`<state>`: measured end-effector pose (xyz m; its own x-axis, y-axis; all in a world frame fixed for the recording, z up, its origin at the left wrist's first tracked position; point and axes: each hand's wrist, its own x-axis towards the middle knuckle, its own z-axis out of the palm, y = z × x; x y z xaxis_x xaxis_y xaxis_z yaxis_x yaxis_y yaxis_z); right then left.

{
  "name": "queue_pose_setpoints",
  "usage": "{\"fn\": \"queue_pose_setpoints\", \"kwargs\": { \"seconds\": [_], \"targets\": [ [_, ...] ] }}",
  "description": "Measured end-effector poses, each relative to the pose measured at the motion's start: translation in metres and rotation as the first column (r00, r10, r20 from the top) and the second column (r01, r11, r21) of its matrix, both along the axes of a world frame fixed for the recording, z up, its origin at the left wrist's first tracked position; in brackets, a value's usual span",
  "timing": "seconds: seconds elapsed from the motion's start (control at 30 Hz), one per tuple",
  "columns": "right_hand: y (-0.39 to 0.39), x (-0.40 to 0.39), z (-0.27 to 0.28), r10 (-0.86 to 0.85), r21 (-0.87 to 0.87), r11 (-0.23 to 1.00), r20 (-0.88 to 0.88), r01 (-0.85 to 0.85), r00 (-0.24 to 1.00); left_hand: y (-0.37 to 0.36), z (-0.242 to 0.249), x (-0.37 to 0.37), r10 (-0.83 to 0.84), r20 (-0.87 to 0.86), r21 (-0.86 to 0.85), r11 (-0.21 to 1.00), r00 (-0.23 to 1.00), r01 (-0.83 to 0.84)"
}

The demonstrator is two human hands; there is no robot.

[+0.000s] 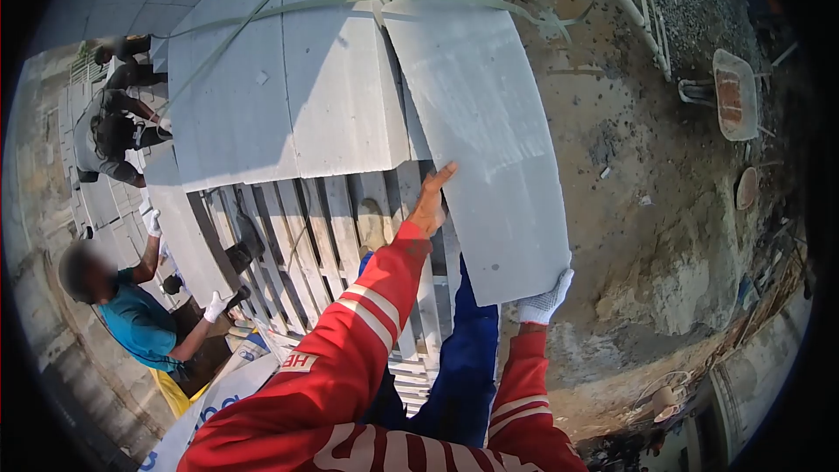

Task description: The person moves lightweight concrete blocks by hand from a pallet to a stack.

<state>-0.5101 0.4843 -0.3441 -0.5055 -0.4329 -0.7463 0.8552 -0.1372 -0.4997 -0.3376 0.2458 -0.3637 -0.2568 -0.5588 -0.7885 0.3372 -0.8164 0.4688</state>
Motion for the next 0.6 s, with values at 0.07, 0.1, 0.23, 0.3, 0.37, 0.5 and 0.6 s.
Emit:
{"fn": "queue_pose_setpoints", "kwargs": {
  "seconds": [0.07,0.1,0.23,0.3,0.37,0.5,0.6],
  "targets": [
    [0.002,0.001,-0.002,0.009,-0.006,1.0,-0.001,-0.009,1.0,-0.002,0.003,-0.001,-0.012,-0.006,-0.011,1.0,1.0,0.012],
    [0.006,0.004,-0.002,0.033,0.009,0.999,-0.035,-0.033,0.999,-0.003,0.004,-0.001,-0.029,-0.01,-0.019,0.999,1.0,0.029],
    [0.019,0.011,-0.009,0.013,0.012,1.0,0.058,-0.014,0.998,-0.001,0.002,0.0,0.017,0.011,-0.019,1.0,1.0,-0.017],
    [0.02,0.013,-0.007,-0.013,0.033,0.999,0.116,0.009,0.993,-0.006,0.001,0.003,-0.062,-0.092,-0.004,0.998,0.994,0.061],
    [0.015,0.015,-0.003,-0.029,0.047,0.999,0.141,0.023,0.99,-0.007,0.003,0.001,-0.057,-0.069,-0.01,0.998,0.996,0.057],
    [0.006,0.013,0.011,-0.026,0.015,1.0,0.089,0.025,0.996,0.001,0.005,-0.006,0.03,-0.02,0.039,0.999,0.999,-0.029],
    [0.002,-0.012,0.034,-0.025,0.061,0.998,-0.022,0.027,0.999,0.02,0.021,-0.025,0.083,-0.078,0.006,0.997,0.993,-0.083]
  ]
}}
